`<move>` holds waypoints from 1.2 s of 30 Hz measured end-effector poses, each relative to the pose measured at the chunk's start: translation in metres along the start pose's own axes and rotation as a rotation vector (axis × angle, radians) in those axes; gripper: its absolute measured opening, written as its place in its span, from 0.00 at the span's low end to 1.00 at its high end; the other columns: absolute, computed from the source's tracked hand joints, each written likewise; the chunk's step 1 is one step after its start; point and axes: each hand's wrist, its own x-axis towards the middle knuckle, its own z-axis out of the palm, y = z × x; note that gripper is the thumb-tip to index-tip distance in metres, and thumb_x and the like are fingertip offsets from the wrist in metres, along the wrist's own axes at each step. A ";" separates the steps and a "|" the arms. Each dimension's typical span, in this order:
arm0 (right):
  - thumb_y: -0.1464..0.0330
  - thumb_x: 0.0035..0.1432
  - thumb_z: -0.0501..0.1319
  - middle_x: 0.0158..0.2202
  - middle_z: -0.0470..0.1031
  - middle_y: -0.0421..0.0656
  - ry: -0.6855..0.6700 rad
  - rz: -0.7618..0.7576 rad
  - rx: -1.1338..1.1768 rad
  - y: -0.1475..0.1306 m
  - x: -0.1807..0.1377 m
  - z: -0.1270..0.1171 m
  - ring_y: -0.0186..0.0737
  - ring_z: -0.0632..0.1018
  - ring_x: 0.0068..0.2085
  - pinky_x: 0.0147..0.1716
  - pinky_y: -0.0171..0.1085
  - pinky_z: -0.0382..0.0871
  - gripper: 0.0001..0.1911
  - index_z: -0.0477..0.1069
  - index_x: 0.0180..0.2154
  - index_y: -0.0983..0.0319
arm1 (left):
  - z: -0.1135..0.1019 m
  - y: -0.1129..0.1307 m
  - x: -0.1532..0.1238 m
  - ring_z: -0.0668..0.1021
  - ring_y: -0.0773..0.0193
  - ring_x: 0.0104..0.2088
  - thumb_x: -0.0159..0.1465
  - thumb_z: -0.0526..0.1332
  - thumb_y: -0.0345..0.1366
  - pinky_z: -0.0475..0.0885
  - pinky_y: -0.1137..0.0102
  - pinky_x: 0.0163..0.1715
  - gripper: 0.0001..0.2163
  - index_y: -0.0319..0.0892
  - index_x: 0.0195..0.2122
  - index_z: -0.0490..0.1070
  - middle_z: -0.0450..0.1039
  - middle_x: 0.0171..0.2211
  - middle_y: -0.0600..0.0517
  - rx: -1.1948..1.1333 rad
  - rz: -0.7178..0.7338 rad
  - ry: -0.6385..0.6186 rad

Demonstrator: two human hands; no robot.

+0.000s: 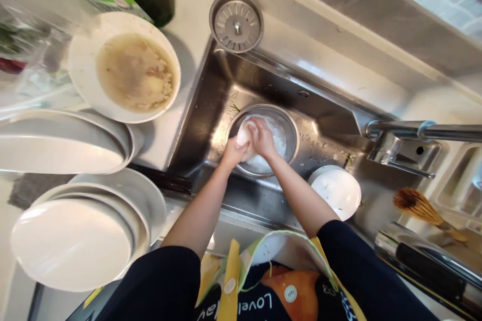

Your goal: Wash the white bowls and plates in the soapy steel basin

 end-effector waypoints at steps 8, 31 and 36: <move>0.61 0.63 0.49 0.45 0.74 0.50 0.020 0.176 -0.034 0.009 0.002 -0.014 0.44 0.72 0.49 0.52 0.45 0.64 0.16 0.70 0.43 0.62 | 0.004 0.001 -0.007 0.70 0.65 0.21 0.49 0.66 0.42 0.64 0.72 0.21 0.12 0.37 0.24 0.72 0.68 0.17 0.53 0.059 0.008 -0.044; 0.67 0.53 0.57 0.16 0.66 0.35 0.201 1.255 0.955 0.059 -0.043 -0.009 0.37 0.73 0.21 0.26 0.37 0.73 0.05 0.66 0.30 0.63 | 0.007 0.003 -0.008 0.75 0.63 0.24 0.41 0.71 0.48 0.70 0.69 0.26 0.24 0.33 0.33 0.74 0.75 0.24 0.49 -0.414 -0.315 -0.103; 0.61 0.54 0.57 0.16 0.68 0.37 0.191 1.116 1.031 0.040 -0.071 0.019 0.39 0.74 0.25 0.28 0.41 0.73 0.11 0.69 0.32 0.63 | 0.010 0.004 -0.013 0.78 0.57 0.31 0.46 0.69 0.48 0.73 0.64 0.35 0.26 0.33 0.40 0.73 0.77 0.31 0.44 -0.489 -0.229 -0.047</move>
